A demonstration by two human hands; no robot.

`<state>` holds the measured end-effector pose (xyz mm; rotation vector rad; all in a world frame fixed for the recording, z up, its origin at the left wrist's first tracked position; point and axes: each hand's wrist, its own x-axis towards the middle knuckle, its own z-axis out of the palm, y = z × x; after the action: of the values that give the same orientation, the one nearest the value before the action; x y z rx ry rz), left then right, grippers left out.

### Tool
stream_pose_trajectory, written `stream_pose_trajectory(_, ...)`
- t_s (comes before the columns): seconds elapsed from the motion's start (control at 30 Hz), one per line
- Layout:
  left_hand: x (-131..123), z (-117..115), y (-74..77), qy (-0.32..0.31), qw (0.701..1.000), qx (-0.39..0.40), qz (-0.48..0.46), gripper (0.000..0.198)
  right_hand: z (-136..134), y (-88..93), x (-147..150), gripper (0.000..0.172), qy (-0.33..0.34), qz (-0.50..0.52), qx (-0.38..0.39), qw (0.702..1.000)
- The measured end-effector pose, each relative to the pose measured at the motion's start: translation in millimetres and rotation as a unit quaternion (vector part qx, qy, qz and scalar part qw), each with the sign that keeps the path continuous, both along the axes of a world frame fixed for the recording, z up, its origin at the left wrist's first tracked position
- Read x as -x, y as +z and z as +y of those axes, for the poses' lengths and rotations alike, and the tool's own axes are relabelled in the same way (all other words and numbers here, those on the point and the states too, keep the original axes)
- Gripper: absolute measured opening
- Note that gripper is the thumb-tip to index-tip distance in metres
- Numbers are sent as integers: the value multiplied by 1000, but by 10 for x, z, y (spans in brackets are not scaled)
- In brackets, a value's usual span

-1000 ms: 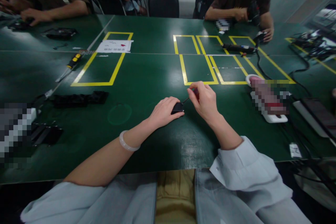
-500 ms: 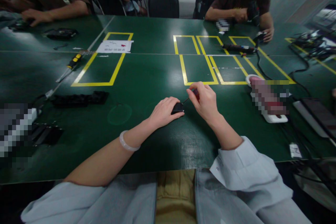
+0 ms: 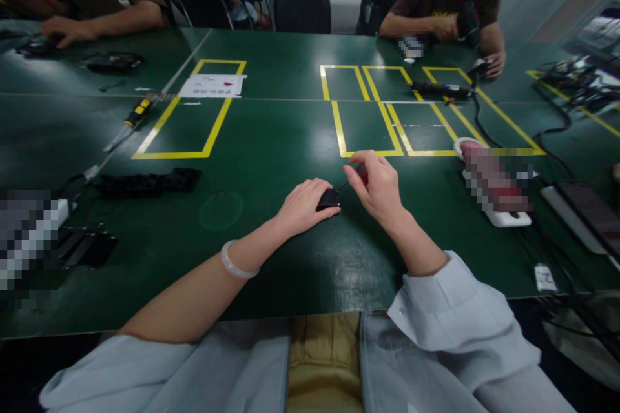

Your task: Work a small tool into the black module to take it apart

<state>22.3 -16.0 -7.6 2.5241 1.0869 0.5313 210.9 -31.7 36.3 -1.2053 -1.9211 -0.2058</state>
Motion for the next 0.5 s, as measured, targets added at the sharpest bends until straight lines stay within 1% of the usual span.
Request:
stream_pose_trajectory(0.2, -2, 5, -9, 3, 1000, 0, 7, 41, -10, -1, 10, 11, 0, 7, 7, 1000)
stream_pose_trajectory(0.5, 3, -3, 6, -1, 1000, -7, 2, 40, -5, 0, 18, 11, -3, 3, -13, 1000)
